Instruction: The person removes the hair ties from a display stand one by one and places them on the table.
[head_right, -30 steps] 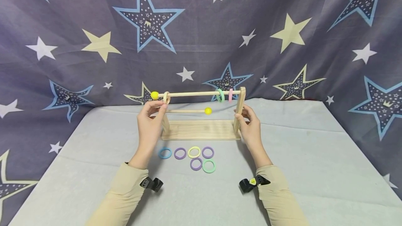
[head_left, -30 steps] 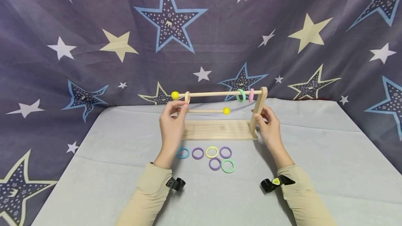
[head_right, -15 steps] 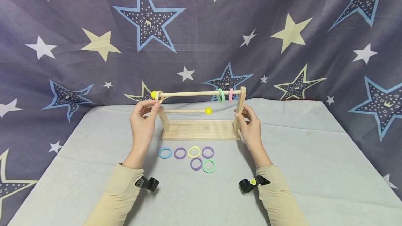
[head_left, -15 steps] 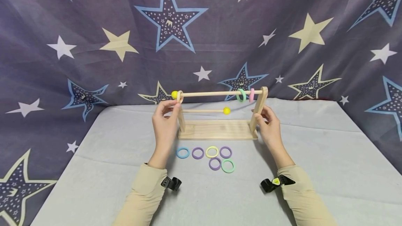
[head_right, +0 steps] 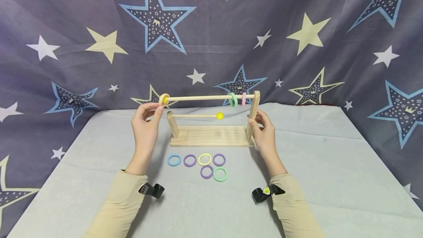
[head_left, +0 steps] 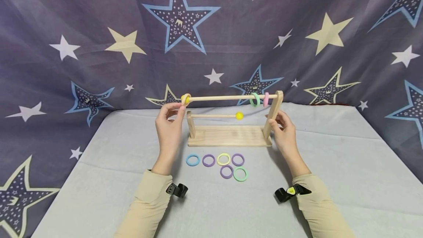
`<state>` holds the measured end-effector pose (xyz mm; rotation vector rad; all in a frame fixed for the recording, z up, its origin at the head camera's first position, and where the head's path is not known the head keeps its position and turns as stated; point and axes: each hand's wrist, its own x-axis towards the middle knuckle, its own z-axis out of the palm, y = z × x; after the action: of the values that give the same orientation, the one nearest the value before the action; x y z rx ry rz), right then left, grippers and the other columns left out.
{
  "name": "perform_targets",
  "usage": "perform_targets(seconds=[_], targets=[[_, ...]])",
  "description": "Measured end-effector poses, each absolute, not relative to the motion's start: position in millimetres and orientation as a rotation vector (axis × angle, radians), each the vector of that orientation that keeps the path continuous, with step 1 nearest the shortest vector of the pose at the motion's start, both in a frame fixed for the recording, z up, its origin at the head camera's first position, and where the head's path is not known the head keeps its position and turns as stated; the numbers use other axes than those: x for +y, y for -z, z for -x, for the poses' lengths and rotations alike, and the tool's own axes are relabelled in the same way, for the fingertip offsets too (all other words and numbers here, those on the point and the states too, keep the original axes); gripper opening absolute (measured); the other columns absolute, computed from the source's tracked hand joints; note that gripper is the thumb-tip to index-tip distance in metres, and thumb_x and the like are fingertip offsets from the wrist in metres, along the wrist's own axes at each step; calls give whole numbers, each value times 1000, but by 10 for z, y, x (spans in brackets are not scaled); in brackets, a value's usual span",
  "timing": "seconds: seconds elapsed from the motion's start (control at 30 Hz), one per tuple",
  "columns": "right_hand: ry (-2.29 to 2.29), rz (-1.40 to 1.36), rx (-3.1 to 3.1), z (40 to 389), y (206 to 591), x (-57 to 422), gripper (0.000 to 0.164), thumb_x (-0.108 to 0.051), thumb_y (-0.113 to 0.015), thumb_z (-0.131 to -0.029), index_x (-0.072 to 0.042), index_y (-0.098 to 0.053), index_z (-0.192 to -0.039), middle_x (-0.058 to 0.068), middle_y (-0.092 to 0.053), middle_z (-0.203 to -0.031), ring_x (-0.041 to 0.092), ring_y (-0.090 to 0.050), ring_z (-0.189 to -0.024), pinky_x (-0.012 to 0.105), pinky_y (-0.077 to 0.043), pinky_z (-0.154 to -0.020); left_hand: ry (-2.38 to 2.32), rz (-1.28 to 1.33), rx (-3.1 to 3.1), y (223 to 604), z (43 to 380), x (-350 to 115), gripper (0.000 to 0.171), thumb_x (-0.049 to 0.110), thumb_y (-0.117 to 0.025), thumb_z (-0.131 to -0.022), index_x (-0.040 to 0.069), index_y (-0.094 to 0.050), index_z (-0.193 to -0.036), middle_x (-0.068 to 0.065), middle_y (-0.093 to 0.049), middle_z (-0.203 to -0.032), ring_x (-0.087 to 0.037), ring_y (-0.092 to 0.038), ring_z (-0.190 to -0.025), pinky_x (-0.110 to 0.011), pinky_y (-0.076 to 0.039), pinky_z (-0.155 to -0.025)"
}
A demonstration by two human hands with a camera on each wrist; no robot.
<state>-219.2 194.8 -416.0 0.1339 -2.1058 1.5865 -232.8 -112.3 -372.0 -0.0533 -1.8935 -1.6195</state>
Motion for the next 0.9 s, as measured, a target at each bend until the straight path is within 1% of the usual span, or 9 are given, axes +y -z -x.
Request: perform_targets(seconds=[0.3, 0.5, 0.73, 0.9], targets=[[-1579, -127, -2110, 2185, 4157, 1953, 35, 3, -60, -95, 12, -55, -128, 30, -65, -109, -1, -57, -90, 12, -45, -73, 1603, 55, -1932, 3706, 2355, -1158, 18, 14, -73, -92, 2, -69, -104, -9, -69, -101, -11, -61, -88, -24, -43, -68], [-1571, -135, -2112, 2192, 4163, 1954, 35, 1, -61, -95, 11, -55, -128, 30, -66, -110, -1, -57, -90, 12, -45, -73, 1609, 44, -1935, 3702, 2336, -1176, 18, 15, -73, -92, 2, -70, -103, -7, -69, -101, -10, -62, -90, -24, -44, -69], [-1589, -137, -2109, 2196, 4167, 1953, 35, 1, -60, -95, 11, -55, -128, 29, -65, -112, 0, -57, -91, 12, -45, -73, 1601, 59, -1958, 3696, 2279, -1191, 19, 18, -73, -92, 4, -70, -103, -7, -69, -104, -13, -61, -91, -24, -43, -70], [-1594, -135, -2107, 2191, 4163, 1955, 35, 1, -60, -95, 11, -55, -129, 29, -65, -111, 0, -57, -91, 12, -45, -73, 1573, 64, -1998, 3683, 2221, -1199, 17, 18, -73, -92, 4, -70, -102, -6, -69, -102, -11, -60, -91, -22, -44, -70]])
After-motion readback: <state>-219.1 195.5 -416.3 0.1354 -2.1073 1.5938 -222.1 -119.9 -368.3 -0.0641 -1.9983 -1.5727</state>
